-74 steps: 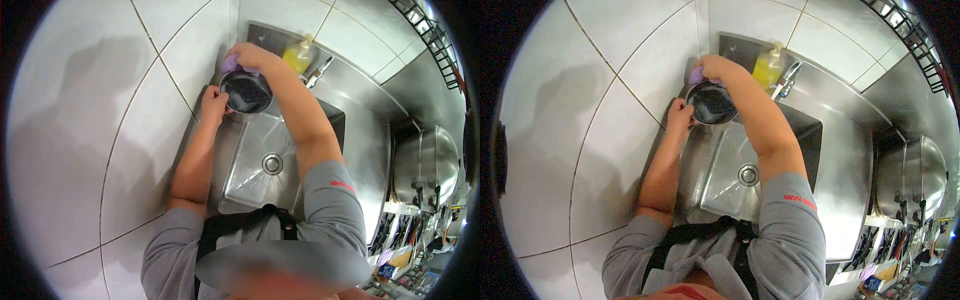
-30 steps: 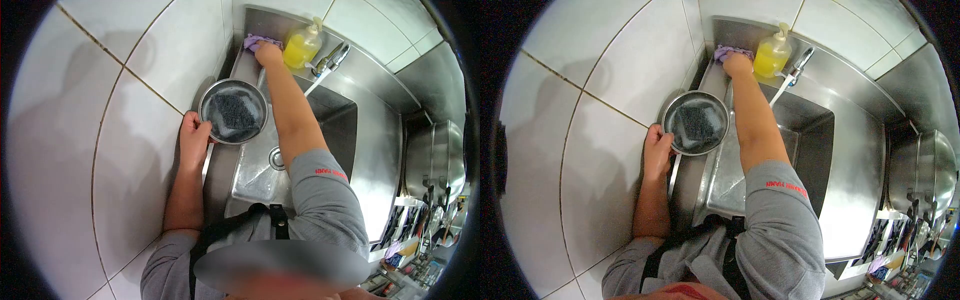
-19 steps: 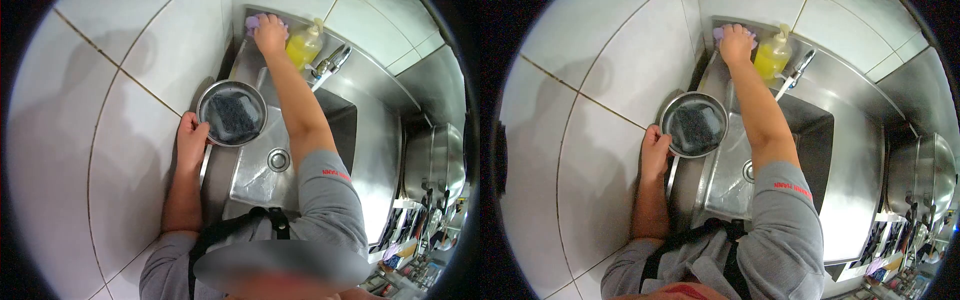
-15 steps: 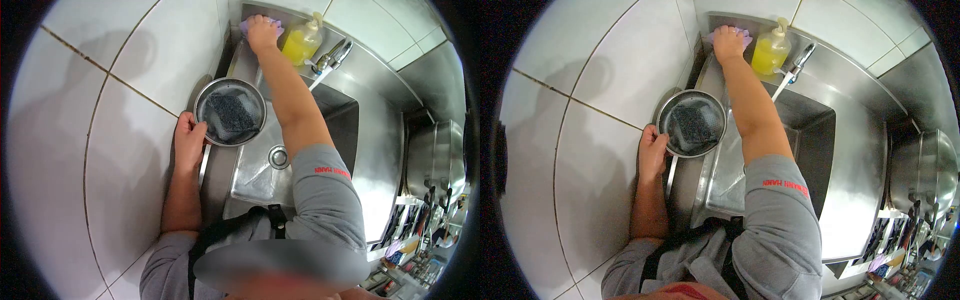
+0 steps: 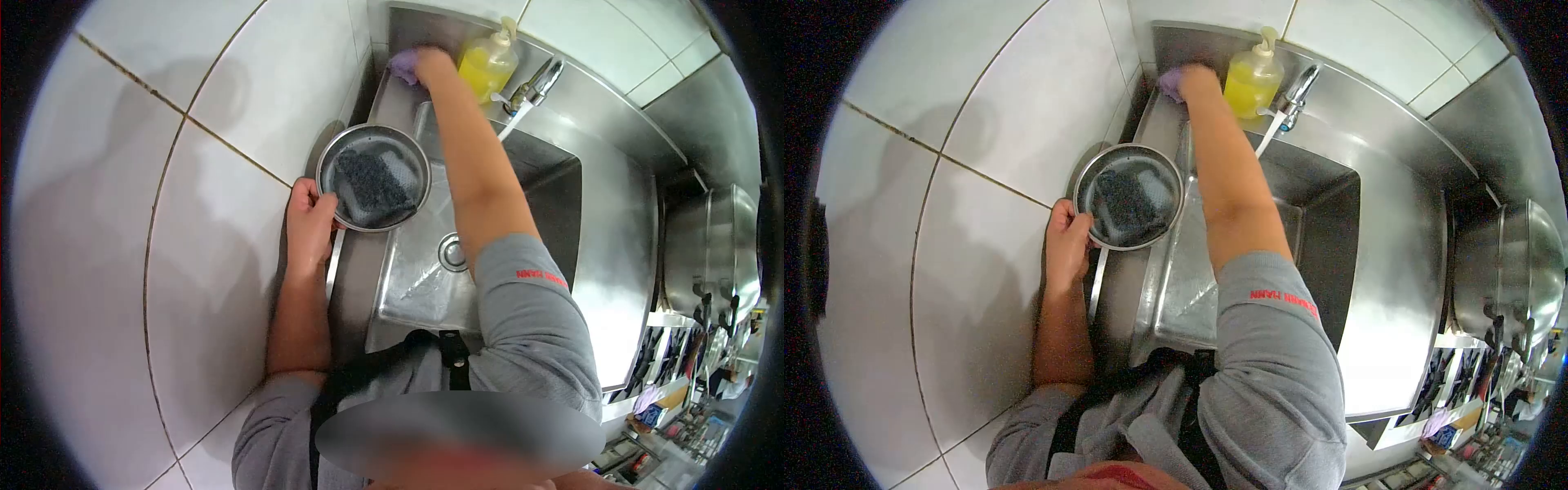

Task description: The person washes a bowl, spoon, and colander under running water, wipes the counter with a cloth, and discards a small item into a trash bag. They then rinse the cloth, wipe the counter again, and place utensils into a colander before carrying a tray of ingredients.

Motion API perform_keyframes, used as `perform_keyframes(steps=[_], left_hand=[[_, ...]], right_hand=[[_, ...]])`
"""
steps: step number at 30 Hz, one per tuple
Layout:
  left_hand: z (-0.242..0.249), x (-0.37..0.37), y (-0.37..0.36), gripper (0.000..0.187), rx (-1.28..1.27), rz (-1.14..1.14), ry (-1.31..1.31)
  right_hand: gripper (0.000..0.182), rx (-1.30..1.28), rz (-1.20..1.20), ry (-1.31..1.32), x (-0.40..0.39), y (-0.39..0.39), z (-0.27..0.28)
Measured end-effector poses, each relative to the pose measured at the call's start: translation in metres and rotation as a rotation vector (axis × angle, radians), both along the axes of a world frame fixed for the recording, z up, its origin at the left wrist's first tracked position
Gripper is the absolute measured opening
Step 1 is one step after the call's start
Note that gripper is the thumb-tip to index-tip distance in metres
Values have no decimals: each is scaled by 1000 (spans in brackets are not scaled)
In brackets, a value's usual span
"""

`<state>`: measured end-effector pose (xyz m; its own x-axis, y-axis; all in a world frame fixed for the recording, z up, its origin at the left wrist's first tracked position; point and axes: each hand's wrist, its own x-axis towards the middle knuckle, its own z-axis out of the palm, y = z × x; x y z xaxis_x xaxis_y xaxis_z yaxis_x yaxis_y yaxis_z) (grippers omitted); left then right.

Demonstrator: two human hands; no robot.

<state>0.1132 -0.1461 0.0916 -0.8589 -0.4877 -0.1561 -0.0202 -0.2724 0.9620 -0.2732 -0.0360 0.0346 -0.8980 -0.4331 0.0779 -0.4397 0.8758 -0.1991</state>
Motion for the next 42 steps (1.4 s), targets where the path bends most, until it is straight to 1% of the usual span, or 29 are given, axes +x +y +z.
perform_keyframes(steps=[1, 3, 4, 5, 7, 8, 11, 13, 15, 17, 19, 21, 23, 24, 27, 30, 31, 33, 34, 36, 37, 38, 39, 40, 41, 42], left_hand=[[-2, 0, -1, 13, -3, 2, 0], [-3, 0, 0, 12, -9, 9, -9], [-1, 0, 1, 12, -13, 10, -21], [2, -1, 2, 12, -22, 10, -27], [-3, -3, 1, 11, -51, 22, 6], [-3, -2, 2, 10, -51, 24, 2], [-3, -5, 4, 10, -39, 44, -10], [-5, -8, 4, 10, -54, 63, -24], [-7, -13, 4, 10, -92, 73, -43], [-3, -23, 6, 10, -78, 103, -58], [3, -34, 9, 11, -78, 110, -71], [8, -53, 13, 12, -23, 94, -41], [-2, -80, 11, 13, 19, 77, 22], [-4, -96, 14, 13, 2, 119, -7], [-1, -136, 26, 14, -24, 134, -12], [-6, -180, 34, 16, -66, 146, -29], [-5, -192, 39, 16, -83, 158, -44], [-10, -216, 43, 17, -41, 190, -22], [-13, -226, 46, 17, -22, 206, -15], [-10, -232, 59, 19, 61, 324, 45], [-10, -228, 66, 20, 99, 387, 69], [-9, -218, 78, 25, 181, 410, 120], [-25, -209, 84, 20, 124, 296, 161], [-47, -201, 89, 19, 68, 179, 211], [-84, -195, 100, 30, -69, 91, 119], [-84, -170, 120, 32, -214, -88, -52]], right_hand=[[31, -86, -60, -1, 21, 2, 4], [39, -248, -181, -3, 73, 12, 2], [44, -220, -133, -16, 69, 15, -10], [44, -190, -46, -4, 68, 20, -20], [43, -138, 134, 37, 70, 26, -18], [41, -214, 129, 46, 81, 32, -23], [39, -294, 298, -86, 119, 47, -12], [37, -577, 381, -16, 141, 55, -21], [38, -791, 284, 17, 159, 58, -62], [33, -823, 96, -98, 202, 70, -48], [33, -767, 2, -170, 229, 84, -57], [33, -822, -150, -466, 244, 100, -72], [32, -1083, -364, -707, 248, 114, -105], [31, -1213, -466, -824, 247, 121, -112], [27, -1408, -591, -1040, 252, 143, -97], [26, -1369, -801, -754, 251, 141, -106], [25, -1403, -772, -752, 244, 141, -120], [25, -1472, -715, -751, 225, 139, -167], [25, -1545, -700, -688, 214, 134, -190], [24, -1680, -677, -573, 194, 124, -225], [26, -1772, -664, -654, 196, 126, -210], [29, -1864, -653, -740, 203, 128, -175], [33, -1957, -637, -828, 211, 129, -142], [28, -1985, -627, -886, 214, 130, -123], [23, -2015, -613, -942, 216, 131, -109], [20, -2044, -595, -995, 214, 130, -103]])
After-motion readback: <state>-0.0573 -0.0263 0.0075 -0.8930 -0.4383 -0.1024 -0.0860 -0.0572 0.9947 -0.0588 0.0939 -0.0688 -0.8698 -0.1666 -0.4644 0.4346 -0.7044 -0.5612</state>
